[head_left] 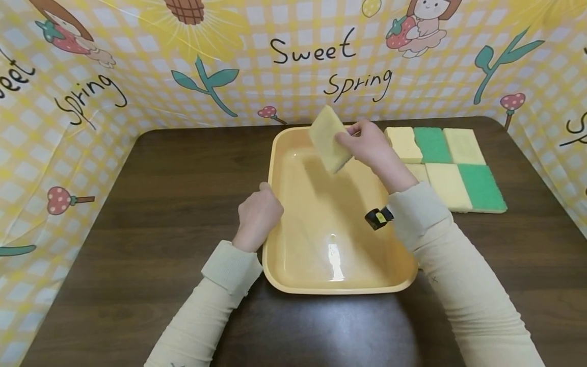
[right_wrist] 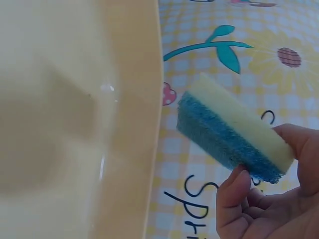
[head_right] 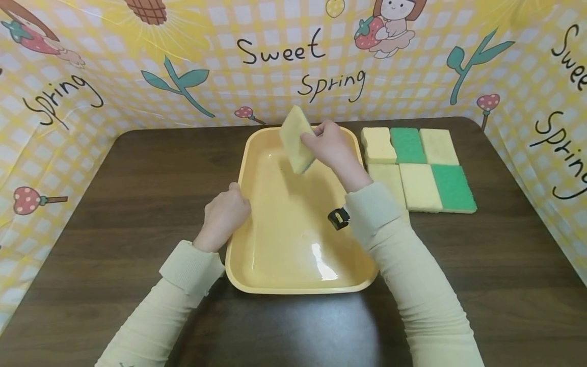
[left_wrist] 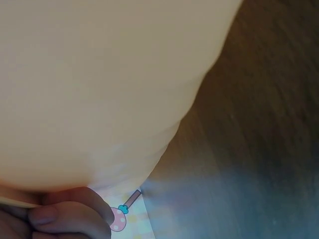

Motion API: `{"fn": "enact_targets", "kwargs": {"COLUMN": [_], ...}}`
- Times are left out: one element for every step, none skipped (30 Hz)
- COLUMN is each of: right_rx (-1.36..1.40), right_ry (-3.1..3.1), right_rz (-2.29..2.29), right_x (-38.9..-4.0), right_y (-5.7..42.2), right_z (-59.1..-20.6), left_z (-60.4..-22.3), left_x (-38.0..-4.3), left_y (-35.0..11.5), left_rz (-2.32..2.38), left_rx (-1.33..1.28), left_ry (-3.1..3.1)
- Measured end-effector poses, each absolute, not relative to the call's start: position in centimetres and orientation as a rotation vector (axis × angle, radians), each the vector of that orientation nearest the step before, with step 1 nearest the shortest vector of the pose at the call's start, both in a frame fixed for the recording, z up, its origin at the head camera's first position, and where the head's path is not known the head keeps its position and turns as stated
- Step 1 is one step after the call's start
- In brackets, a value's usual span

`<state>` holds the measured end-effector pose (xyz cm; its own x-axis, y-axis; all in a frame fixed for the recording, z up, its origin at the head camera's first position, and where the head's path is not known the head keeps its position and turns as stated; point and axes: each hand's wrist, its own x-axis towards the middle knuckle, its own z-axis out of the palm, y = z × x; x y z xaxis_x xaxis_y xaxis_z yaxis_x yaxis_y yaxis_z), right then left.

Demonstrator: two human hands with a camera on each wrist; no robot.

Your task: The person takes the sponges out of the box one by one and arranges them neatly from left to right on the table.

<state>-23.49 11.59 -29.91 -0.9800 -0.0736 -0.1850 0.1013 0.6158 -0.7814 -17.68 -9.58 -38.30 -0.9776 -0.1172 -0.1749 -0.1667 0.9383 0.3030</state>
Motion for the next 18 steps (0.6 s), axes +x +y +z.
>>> {"fn": "enact_targets", "kwargs": {"right_rx": [0.015, 0.005, 0.003, 0.003, 0.006, 0.008, 0.007, 0.005, 0.006, 0.007, 0.006, 0.005, 0.003, 0.004, 0.005, 0.004, 0.006, 0.006], "right_ry": [2.646, 2.650, 2.650, 2.644, 2.643, 2.641, 2.639, 2.639, 2.636, 2.634, 2.636, 2.637, 2.635, 2.639, 2.644, 2.653, 2.663, 2.672], "right_rz": [-1.310, -1.329, -1.348, -1.371, -1.383, -1.391, -1.398, -1.397, -1.396, -1.393, -1.387, -1.386, -1.389, -1.388, -1.388, -1.383, -1.381, -1.381], "right_x": [-23.4, -23.3, -23.2, -23.0, -22.9, -22.7, -22.6, -22.4, -22.2, -22.1, -21.9, -21.7, -21.5, -21.3, -21.1, -20.9, -20.7, -20.5], "right_y": [11.7, 11.9, 12.1, 12.2, 12.4, 12.6, 12.8, 13.0, 13.2, 13.5, 13.8, 14.1, 14.4, 14.7, 15.1, 15.5, 15.9, 16.3], "right_z": [-29.8, -29.7, -29.6, -29.4, -29.3, -29.2, -29.0, -28.9, -28.7, -28.6, -28.5, -28.5, -28.4, -28.4, -28.4, -28.5, -28.5, -28.6], "left_z": [-38.3, -38.3, -38.3, -38.3, -38.4, -38.4, -38.4, -38.4, -38.4, -38.4, -38.4, -38.4, -38.4, -38.4, -38.4, -38.4, -38.4, -38.4], "left_x": [-17.7, -17.7, -17.7, -17.7, -17.7, -17.7, -17.8, -17.8, -17.8, -17.9, -17.9, -17.9, -17.9, -17.9, -17.9, -18.0, -17.9, -17.9], "left_y": [-9.6, -9.6, -9.6, -9.7, -9.7, -9.7, -9.7, -9.7, -9.7, -9.7, -9.7, -9.7, -9.7, -9.7, -9.7, -9.7, -9.7, -9.7], "left_rz": [0.476, 0.473, 0.470, 0.468, 0.463, 0.458, 0.457, 0.458, 0.460, 0.466, 0.469, 0.475, 0.482, 0.484, 0.486, 0.487, 0.483, 0.482], "left_rx": [-0.218, -0.218, -0.218, -0.217, -0.214, -0.213, -0.212, -0.213, -0.215, -0.215, -0.216, -0.219, -0.220, -0.221, -0.220, -0.218, -0.219, -0.219], "left_ry": [2.939, 2.938, 2.937, 2.936, 2.937, 2.937, 2.937, 2.936, 2.932, 2.927, 2.920, 2.915, 2.910, 2.906, 2.903, 2.904, 2.906, 2.907]}}
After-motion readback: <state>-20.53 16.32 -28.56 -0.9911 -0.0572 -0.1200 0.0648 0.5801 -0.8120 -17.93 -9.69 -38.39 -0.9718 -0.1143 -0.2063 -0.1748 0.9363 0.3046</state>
